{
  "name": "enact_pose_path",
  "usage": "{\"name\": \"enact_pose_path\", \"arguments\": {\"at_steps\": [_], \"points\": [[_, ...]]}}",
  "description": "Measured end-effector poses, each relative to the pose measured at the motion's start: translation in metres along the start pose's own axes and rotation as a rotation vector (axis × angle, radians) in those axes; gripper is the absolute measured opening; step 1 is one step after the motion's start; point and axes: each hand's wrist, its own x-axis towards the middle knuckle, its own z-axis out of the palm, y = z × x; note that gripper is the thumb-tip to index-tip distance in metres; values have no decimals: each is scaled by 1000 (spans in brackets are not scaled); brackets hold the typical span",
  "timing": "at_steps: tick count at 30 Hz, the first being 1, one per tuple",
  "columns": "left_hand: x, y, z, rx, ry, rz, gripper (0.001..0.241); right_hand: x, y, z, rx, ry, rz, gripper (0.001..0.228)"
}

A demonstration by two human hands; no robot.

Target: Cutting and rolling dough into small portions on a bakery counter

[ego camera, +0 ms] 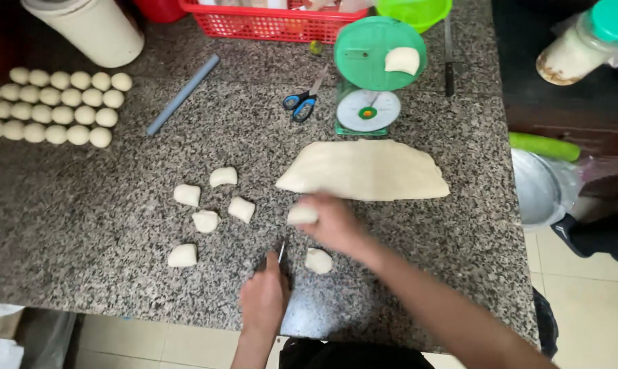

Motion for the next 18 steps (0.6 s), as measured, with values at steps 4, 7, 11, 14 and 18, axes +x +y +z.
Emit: {"name": "enact_pose_path", "arguments": {"at_steps": [4,7,11,14,18], "points": [[3,10,-7,-33,-1,-22,58,71,73,-79,-29,343,-62,66],[5,7,-3,-31,18,-36,44,112,75,-169,-250,749,-446,60],[3,12,-14,-90,-7,-92,48,156,118,-240,-572,647,-161,75],[-2,7,-27,-134,-30,-64,41,152,128,-259,-649,417,-76,86],[-2,0,-31,-180,90,317,40,108,131,-266,-822,572,-209,38]]}}
